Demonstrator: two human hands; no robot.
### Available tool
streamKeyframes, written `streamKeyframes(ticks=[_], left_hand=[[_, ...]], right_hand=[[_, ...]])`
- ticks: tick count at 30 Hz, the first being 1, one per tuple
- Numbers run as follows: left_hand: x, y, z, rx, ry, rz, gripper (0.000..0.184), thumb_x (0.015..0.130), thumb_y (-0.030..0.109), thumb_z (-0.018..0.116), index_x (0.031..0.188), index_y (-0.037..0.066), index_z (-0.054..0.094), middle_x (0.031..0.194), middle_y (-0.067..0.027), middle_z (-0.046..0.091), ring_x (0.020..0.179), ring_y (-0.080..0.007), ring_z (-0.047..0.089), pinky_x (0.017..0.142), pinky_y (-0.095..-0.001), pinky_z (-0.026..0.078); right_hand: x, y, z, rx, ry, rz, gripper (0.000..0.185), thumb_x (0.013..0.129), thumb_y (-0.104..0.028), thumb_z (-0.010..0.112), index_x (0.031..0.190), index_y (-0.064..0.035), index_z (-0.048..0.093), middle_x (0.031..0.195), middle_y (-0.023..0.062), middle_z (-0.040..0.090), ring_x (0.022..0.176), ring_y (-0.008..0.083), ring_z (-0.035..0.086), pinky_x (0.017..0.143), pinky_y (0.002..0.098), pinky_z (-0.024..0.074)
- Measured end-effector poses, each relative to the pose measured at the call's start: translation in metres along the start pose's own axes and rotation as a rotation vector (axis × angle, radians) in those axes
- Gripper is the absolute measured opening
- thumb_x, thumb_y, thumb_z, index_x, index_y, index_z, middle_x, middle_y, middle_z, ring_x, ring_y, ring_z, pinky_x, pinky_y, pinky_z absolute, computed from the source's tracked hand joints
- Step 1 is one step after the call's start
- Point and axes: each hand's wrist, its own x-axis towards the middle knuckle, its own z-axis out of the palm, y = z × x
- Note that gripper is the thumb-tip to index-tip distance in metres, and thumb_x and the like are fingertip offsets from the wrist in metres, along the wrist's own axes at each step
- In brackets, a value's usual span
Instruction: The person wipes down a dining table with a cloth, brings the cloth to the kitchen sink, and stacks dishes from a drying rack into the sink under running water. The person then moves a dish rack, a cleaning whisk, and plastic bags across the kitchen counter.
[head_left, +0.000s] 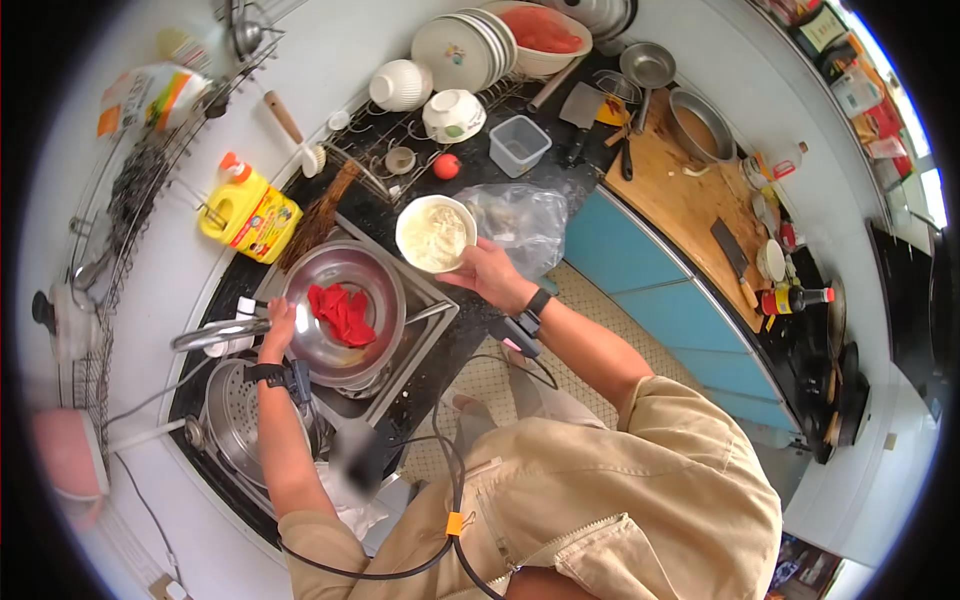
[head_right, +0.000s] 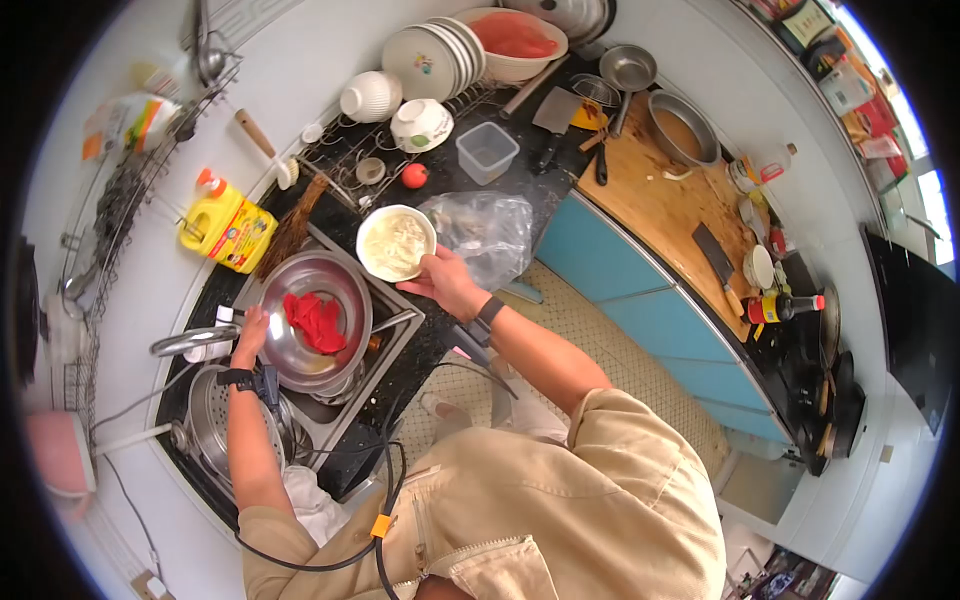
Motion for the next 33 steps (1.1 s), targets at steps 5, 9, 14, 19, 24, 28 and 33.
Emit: streamKeyframes(ticks=[5,9,14,19,24,28,33], left_hand=[[0.006,0.012,0.006,-0.038,0.127,-0.041,0.063,0.105,0.039,0.039,0.147,-0.007,0.033,0.156,-0.0239,0.03,0.149,-0.0326,0.021,0.122,-0.0385,0.013],[-0.016,0.006,-0.001,-0.874,0.155,-0.127,0.054,0.103,0.038,0.048,0.145,0.004,0.044,0.147,-0.0107,0.046,0.132,-0.02,0.044,0.11,-0.0335,0.033],[-0.084,0.052,-0.003,-1.534,0.116,-0.292,0.046,0.099,0.029,0.056,0.14,0.011,0.046,0.141,-0.011,0.048,0.127,-0.0261,0.048,0.107,-0.0384,0.04],[-0.126,0.142,-0.005,-1.908,0.056,-0.284,0.042,0.102,0.025,0.047,0.139,0.005,0.041,0.146,-0.0213,0.041,0.133,-0.0346,0.043,0.114,-0.0505,0.035],[-0.13,0.196,0.003,-2.036,0.109,-0.245,0.047,0.104,0.032,0.043,0.137,-0.002,0.04,0.148,-0.0254,0.036,0.14,-0.042,0.034,0.117,-0.0544,0.031],[-0.125,0.201,0.019,-2.055,0.152,-0.331,0.052,0.106,0.035,0.037,0.143,-0.001,0.034,0.149,-0.0245,0.035,0.14,-0.041,0.033,0.116,-0.0551,0.031],[-0.134,0.204,0.041,-2.011,0.221,-0.457,0.049,0.106,0.033,0.037,0.143,0.001,0.03,0.142,-0.0252,0.042,0.136,-0.0456,0.037,0.115,-0.0587,0.032]], right_hand=[[-0.05,-0.079,-0.015,-0.017,-0.083,0.004,0.04,0.091,0.004,0.048,0.131,0.004,0.045,0.129,0.0182,0.056,0.115,0.0316,0.061,0.097,0.0435,0.0563],[-0.072,-0.13,-0.072,-0.044,-0.008,-0.127,0.04,0.094,0.001,0.053,0.134,0.0034,0.046,0.125,0.0195,0.06,0.108,0.0327,0.065,0.092,0.0406,0.0592],[-0.08,-0.173,-0.185,-0.038,0.233,-0.269,0.04,0.093,0.002,0.049,0.133,0.0023,0.047,0.126,0.0188,0.06,0.11,0.0316,0.065,0.092,0.0425,0.0587],[-0.071,-0.19,-0.313,-0.056,0.415,-0.453,0.043,0.09,0.004,0.046,0.133,0.0035,0.045,0.127,0.0215,0.058,0.113,0.0358,0.062,0.094,0.0436,0.058],[-0.048,-0.197,-0.428,0.177,0.474,-0.466,0.048,0.089,0.004,0.047,0.136,0.0078,0.037,0.13,0.0283,0.053,0.118,0.0426,0.057,0.097,0.0433,0.0572],[-0.033,-0.209,-0.473,0.459,0.465,-0.406,0.05,0.091,0.004,0.044,0.138,0.0114,0.029,0.132,0.0311,0.05,0.121,0.0446,0.055,0.099,0.043,0.0566],[-0.041,-0.213,-0.467,0.42,0.422,-0.372,0.047,0.097,-0.002,0.043,0.139,0.014,0.027,0.132,0.033,0.049,0.124,0.0436,0.053,0.098,0.0349,0.0572]])
